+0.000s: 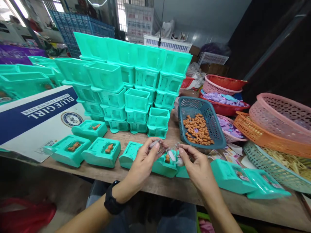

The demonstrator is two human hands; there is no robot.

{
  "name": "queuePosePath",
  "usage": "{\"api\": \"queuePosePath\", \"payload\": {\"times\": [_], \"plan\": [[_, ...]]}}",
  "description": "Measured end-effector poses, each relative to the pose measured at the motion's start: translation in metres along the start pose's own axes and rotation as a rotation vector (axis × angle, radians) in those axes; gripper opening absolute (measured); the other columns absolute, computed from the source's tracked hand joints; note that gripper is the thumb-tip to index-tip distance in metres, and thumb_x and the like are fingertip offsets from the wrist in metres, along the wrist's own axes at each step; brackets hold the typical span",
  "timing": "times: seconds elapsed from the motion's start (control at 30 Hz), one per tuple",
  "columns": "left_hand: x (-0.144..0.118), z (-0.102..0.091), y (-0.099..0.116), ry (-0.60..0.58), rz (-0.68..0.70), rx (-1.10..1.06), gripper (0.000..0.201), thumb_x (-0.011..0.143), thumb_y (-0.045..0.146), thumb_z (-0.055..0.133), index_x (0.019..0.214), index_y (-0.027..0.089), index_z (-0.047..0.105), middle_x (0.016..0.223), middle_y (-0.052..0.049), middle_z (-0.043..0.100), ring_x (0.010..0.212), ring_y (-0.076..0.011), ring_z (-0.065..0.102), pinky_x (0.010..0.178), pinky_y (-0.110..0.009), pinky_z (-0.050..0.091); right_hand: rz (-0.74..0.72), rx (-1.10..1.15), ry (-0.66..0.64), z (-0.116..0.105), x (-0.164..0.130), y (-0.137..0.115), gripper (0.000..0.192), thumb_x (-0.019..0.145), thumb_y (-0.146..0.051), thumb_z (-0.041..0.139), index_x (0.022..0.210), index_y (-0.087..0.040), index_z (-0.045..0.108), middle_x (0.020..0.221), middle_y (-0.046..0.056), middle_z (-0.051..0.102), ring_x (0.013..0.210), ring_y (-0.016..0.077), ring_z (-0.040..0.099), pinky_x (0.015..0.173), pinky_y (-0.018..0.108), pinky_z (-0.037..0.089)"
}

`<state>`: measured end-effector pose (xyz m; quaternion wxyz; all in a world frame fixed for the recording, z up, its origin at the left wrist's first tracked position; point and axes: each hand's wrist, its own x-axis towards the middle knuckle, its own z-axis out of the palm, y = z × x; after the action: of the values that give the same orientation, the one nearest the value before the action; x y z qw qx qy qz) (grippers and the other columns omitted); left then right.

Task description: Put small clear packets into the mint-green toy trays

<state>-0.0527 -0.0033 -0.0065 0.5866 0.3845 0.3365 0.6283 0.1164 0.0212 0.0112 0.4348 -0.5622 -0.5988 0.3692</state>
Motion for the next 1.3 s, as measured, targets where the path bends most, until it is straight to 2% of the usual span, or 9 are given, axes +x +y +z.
{"api": "queuePosePath", "payload": {"times": [0.13, 0.27, 0.47, 0.57, 0.7, 0.83, 1.07, 1.17, 1.3], "plan": [[-0.003, -0.001, 0.0, -0.103, -0.097, 0.182, 0.023, 0.093, 0.041, 0.066, 0.09, 0.018, 0.062, 0.076, 0.0, 0.065, 0.066, -0.0148, 0.068, 0.064, -0.026, 0.062, -0.12, -0.236, -0.098, -0.009, 0.005, 0.006, 0.042, 0.082, -0.061, 0.072, 0.094, -0.021, 0.081, 0.086, 0.008, 0.079, 0.089, 0.0288, 0.074, 0.075, 0.036, 0.06], [0.0, 0.003, -0.001, -0.01, -0.164, 0.141, 0.033, 0.085, 0.047, 0.074, 0.08, 0.019, 0.057, 0.062, 0.003, 0.06, 0.049, -0.0143, 0.064, 0.048, -0.026, 0.06, -0.182, -0.281, -0.056, -0.002, -0.004, 0.004, 0.045, 0.089, -0.058, 0.067, 0.112, -0.021, 0.078, 0.088, 0.006, 0.08, 0.078, 0.0233, 0.071, 0.065, 0.031, 0.056], [0.003, 0.005, -0.001, -0.065, -0.169, 0.016, 0.034, 0.078, 0.044, 0.081, 0.082, 0.018, 0.059, 0.066, 0.003, 0.063, 0.054, -0.0128, 0.065, 0.054, -0.025, 0.061, -0.199, -0.355, -0.037, -0.002, -0.008, 0.002, 0.042, 0.089, -0.061, 0.063, 0.095, -0.022, 0.081, 0.08, 0.005, 0.077, 0.066, 0.0207, 0.067, 0.051, 0.028, 0.046], [0.004, 0.006, -0.004, 0.005, -0.144, 0.032, 0.025, 0.077, 0.031, 0.079, 0.083, 0.019, 0.058, 0.069, 0.004, 0.062, 0.057, -0.013, 0.065, 0.054, -0.024, 0.059, -0.211, -0.396, -0.049, -0.003, -0.008, 0.001, 0.05, 0.089, -0.063, 0.062, 0.113, -0.023, 0.079, 0.074, 0.004, 0.074, 0.063, 0.0204, 0.065, 0.051, 0.028, 0.047], [0.008, 0.009, -0.003, 0.161, -0.089, 0.098, 0.013, 0.078, 0.017, 0.073, 0.081, 0.018, 0.06, 0.075, 0.001, 0.065, 0.072, -0.0141, 0.067, 0.065, -0.022, 0.056, -0.321, -0.476, -0.042, 0.0, -0.011, 0.0, 0.074, 0.08, -0.07, 0.072, 0.136, -0.023, 0.069, 0.109, 0.01, 0.08, 0.087, 0.0276, 0.073, 0.075, 0.036, 0.059], [0.007, 0.006, 0.001, 0.024, -0.145, 0.16, 0.013, 0.091, 0.026, 0.064, 0.082, 0.021, 0.056, 0.074, 0.002, 0.063, 0.067, -0.0162, 0.066, 0.062, -0.026, 0.056, -0.294, -0.488, -0.087, -0.012, -0.005, 0.003, 0.062, 0.087, -0.068, 0.066, 0.128, -0.023, 0.072, 0.108, 0.01, 0.081, 0.085, 0.0261, 0.074, 0.072, 0.034, 0.059], [-0.013, -0.025, 0.008, -0.298, 0.286, 0.999, 0.02, 0.107, 0.026, 0.047, 0.094, 0.021, 0.061, 0.097, -0.007, 0.073, 0.096, -0.0249, 0.068, 0.086, -0.035, 0.049, -0.308, -0.659, -0.359, -0.049, 0.022, 0.009, 0.061, 0.086, -0.071, 0.065, 0.125, -0.025, 0.072, 0.104, 0.009, 0.081, 0.092, 0.0305, 0.076, 0.08, 0.038, 0.061], [-0.018, -0.032, 0.005, -0.411, 0.291, 1.087, 0.018, 0.108, 0.024, 0.046, 0.102, 0.021, 0.063, 0.098, -0.008, 0.072, 0.096, -0.0247, 0.067, 0.084, -0.035, 0.049, -0.34, -0.705, -0.448, -0.049, 0.027, 0.016, 0.057, 0.09, -0.067, 0.063, 0.127, -0.024, 0.07, 0.105, 0.01, 0.081, 0.09, 0.0291, 0.077, 0.081, 0.039, 0.062], [-0.02, -0.034, -0.002, -0.405, 0.28, 1.032, 0.019, 0.108, 0.024, 0.045, 0.105, 0.022, 0.064, 0.098, -0.008, 0.071, 0.096, -0.0237, 0.066, 0.085, -0.034, 0.05, -0.402, -0.73, -0.468, -0.045, 0.03, 0.023, 0.054, 0.093, -0.06, 0.064, 0.13, -0.021, 0.068, 0.12, 0.012, 0.079, 0.104, 0.0304, 0.076, 0.09, 0.041, 0.062]]}}
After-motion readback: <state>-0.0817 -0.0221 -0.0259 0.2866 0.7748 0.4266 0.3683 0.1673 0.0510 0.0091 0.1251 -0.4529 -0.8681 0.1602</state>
